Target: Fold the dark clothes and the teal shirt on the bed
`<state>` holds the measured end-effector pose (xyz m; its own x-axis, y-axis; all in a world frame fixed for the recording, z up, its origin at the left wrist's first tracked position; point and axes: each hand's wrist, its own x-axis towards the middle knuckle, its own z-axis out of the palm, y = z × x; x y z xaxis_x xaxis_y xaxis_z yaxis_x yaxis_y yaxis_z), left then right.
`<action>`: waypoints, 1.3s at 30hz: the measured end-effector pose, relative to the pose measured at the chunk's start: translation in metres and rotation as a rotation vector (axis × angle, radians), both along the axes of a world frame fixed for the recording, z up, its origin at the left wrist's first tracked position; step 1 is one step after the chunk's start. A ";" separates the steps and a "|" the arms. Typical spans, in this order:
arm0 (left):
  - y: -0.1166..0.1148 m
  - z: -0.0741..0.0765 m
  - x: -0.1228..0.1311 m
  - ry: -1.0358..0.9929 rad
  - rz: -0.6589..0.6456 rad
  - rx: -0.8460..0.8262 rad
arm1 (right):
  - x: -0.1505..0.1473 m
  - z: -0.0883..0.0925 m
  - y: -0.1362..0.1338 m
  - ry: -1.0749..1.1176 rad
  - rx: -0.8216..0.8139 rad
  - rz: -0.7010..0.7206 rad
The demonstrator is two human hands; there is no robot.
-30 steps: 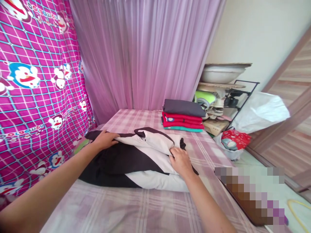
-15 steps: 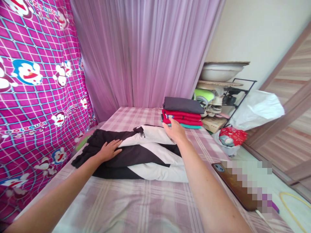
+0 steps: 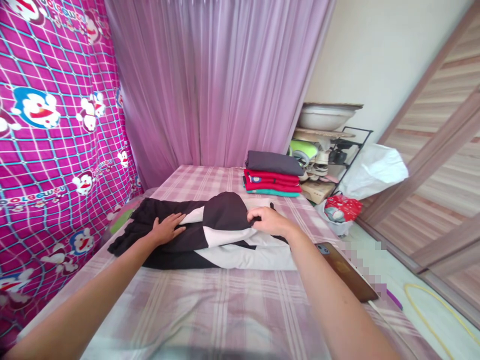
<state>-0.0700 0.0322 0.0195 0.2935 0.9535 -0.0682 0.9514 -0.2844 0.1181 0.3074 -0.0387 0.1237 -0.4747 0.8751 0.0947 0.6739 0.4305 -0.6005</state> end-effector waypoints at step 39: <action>0.002 -0.001 0.001 0.005 -0.012 0.001 | -0.030 0.019 -0.025 -0.303 -0.190 0.220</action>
